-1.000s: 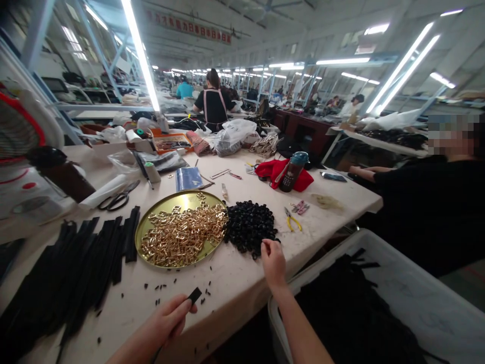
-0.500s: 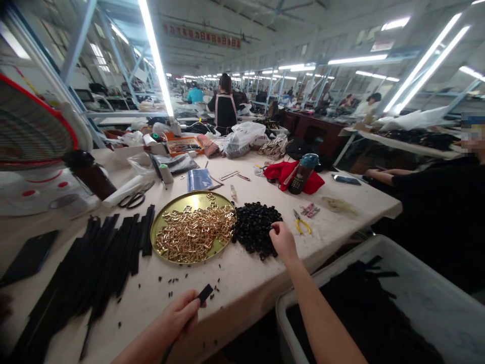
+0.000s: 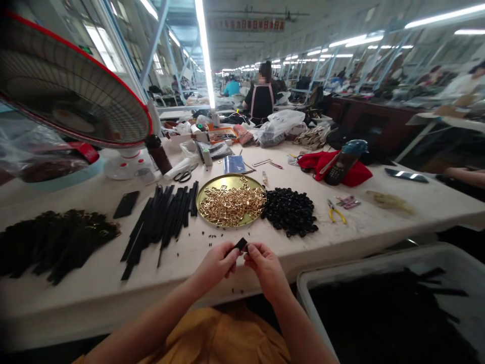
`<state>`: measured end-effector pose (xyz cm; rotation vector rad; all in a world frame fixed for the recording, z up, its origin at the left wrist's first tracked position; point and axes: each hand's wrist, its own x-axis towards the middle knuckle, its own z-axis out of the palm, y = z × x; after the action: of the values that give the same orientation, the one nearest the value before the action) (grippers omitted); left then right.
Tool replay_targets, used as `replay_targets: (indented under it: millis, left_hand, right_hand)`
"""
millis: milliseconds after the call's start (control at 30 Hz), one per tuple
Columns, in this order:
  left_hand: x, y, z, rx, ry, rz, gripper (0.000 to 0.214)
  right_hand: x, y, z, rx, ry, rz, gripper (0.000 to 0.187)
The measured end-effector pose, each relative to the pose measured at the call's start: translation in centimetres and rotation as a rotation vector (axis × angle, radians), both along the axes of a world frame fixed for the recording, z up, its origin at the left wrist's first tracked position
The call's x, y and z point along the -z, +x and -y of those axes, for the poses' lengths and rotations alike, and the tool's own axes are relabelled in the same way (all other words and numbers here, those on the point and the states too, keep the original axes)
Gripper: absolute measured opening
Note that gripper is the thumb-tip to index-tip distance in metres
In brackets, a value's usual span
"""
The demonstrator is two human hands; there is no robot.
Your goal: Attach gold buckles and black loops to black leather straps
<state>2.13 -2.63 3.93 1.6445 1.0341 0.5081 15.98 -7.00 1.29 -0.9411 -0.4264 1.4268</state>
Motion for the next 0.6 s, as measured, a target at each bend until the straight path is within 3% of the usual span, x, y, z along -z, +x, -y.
replay_targets:
  millis: [200,300,467,600]
  left_hand:
    - [0.1,0.5,2.7,-0.021,0.146,-0.080,0.026]
    - [0.3,1.2,3.5,-0.008,0.171,-0.122,0.024]
    - [0.9,1.9,4.6,0.021,0.020,-0.119,0.024]
    - [1.2,2.1,5.7,0.023,-0.048,-0.099,0.027]
  right_hand:
    - [1.0,0.1,1.3,0.070,-0.051,-0.266,0.018]
    - [1.5,0.1,1.8,0.055,-0.026,-0.277,0.015]
    - [2.1,0.7,3.2,0.082,0.075,0.079,0.020]
    - [2.6,1.0,4.2,-0.018,0.158,0.401,0.031]
